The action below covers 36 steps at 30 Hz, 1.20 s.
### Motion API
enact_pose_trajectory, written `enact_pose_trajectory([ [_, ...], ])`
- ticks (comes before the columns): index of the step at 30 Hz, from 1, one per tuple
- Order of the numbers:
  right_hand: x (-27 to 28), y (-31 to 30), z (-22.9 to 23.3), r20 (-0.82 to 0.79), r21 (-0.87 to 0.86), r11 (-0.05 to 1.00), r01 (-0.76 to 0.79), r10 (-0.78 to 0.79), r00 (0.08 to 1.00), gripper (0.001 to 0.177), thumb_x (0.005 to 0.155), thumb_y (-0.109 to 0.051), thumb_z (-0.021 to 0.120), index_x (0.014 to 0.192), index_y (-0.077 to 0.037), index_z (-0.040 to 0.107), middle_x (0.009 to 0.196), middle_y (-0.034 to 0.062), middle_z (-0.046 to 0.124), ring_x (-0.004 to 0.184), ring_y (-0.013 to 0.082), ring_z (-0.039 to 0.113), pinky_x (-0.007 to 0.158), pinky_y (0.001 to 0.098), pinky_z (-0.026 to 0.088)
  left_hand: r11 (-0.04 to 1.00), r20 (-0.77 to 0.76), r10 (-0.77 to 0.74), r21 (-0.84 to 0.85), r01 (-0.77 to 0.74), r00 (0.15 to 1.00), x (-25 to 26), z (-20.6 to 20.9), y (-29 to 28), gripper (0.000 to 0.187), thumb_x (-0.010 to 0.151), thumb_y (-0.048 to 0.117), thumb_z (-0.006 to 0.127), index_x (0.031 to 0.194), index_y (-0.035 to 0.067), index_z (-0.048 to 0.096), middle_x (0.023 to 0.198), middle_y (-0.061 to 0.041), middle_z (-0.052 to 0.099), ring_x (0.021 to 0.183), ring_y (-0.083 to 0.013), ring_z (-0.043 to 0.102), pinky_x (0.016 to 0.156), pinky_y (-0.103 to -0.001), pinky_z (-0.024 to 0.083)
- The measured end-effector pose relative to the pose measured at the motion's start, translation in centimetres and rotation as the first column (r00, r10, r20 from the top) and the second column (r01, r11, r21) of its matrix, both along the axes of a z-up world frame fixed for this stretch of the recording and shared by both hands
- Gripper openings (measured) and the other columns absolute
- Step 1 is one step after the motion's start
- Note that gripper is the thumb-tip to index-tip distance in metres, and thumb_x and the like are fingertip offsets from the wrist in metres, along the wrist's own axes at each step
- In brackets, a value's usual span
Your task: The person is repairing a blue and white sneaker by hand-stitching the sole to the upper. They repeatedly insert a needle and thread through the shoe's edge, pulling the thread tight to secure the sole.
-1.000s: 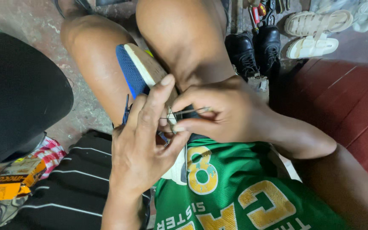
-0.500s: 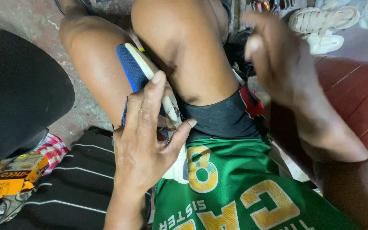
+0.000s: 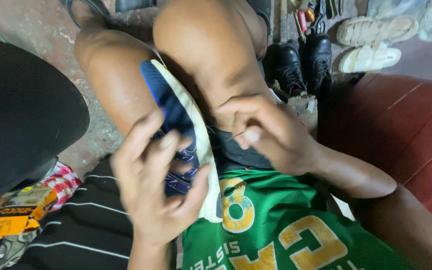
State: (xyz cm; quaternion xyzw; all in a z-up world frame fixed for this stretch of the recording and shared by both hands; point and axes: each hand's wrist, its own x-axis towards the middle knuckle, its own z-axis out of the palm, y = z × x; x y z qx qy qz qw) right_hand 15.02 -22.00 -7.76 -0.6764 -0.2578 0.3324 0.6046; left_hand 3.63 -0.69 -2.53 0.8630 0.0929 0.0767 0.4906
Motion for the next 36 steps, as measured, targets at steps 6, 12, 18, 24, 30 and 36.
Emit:
enact_pose_trajectory([
  [6, 0.8, -1.5, -0.4, -0.385, 0.117, 0.986, 0.123, -0.069, 0.92, 0.055, 0.1, -0.005, 0.057, 0.15, 0.002, 0.039, 0.094, 0.0021, 0.053, 0.082, 0.01, 0.047, 0.078, 0.0255, 0.042, 0.855, -0.134, 0.482, -0.146, -0.498, 0.866, -10.2, -4.1, 2.7, 0.014, 0.093, -0.002, 0.065, 0.107, 0.0, 0.067, 0.075, -0.006, 0.056, 0.057, -0.0075, 0.046, 0.056, -0.019, 0.036],
  [12, -2.1, 1.4, -1.2, -0.346, 0.065, 0.991, 0.113, -0.084, 0.934, 0.079, 0.089, -0.002, 0.077, 0.154, -0.005, 0.031, 0.084, -0.0051, 0.04, 0.073, 0.0046, 0.038, 0.067, 0.0193, 0.031, 0.977, -0.459, 0.155, -0.058, -0.203, 0.875, -10.6, -5.4, 2.8, 0.013, 0.085, 0.003, 0.067, 0.097, 0.001, 0.064, 0.062, -0.003, 0.057, 0.05, -0.0097, 0.056, 0.054, -0.025, 0.047],
  [18, -2.9, 3.5, -2.1, -0.271, 0.035, 0.98, 0.198, -0.182, 0.945, 0.084, 0.088, 0.002, 0.085, 0.156, -0.006, 0.035, 0.083, -0.0083, 0.037, 0.074, 0.0029, 0.034, 0.072, 0.0198, 0.035, 0.928, -0.464, -0.071, -0.355, -0.112, 0.883, -6.1, -6.3, 3.5, 0.015, 0.092, 0.012, 0.064, 0.09, 0.0, 0.073, 0.075, -0.003, 0.075, 0.071, -0.0113, 0.074, 0.065, -0.03, 0.054],
  [24, -2.6, 4.1, -1.4, -0.211, -0.065, 0.982, 0.179, -0.189, 0.959, 0.081, 0.088, 0.001, 0.085, 0.153, -0.008, 0.038, 0.079, -0.009, 0.034, 0.069, 0.0014, 0.032, 0.065, 0.0183, 0.028, 0.619, -0.48, 0.352, -0.525, -0.584, 0.804, -11.0, -10.4, 1.1, 0.021, 0.094, 0.002, 0.06, 0.074, 0.0, 0.061, 0.073, 0.006, 0.059, 0.067, -0.0024, 0.048, 0.058, -0.023, 0.035],
  [30, -1.9, 4.7, -0.9, -0.312, -0.167, 0.963, 0.212, -0.256, 0.915, 0.079, 0.081, 0.002, 0.083, 0.147, -0.008, 0.041, 0.092, -0.0094, 0.056, 0.065, -0.0015, 0.038, 0.06, 0.0158, 0.033, 0.721, -0.459, 0.629, 0.041, -0.692, 0.628, -19.0, -11.1, 3.6, 0.051, 0.108, 0.012, 0.063, 0.065, 0.007, 0.037, 0.063, 0.007, 0.032, 0.062, -0.0011, 0.025, 0.055, -0.024, 0.017],
  [36, -2.2, 4.1, -1.2, -0.269, -0.099, 0.979, 0.181, -0.201, 0.942, 0.077, 0.085, 0.002, 0.084, 0.148, -0.007, 0.043, 0.1, -0.0066, 0.06, 0.071, -0.0007, 0.036, 0.063, 0.0169, 0.032, 0.62, -0.628, 0.558, -0.119, -0.775, 0.543, -21.2, -11.4, 4.3, 0.036, 0.103, 0.018, 0.066, 0.073, 0.009, 0.047, 0.06, 0.01, 0.043, 0.054, -0.0004, 0.031, 0.048, -0.022, 0.024],
])
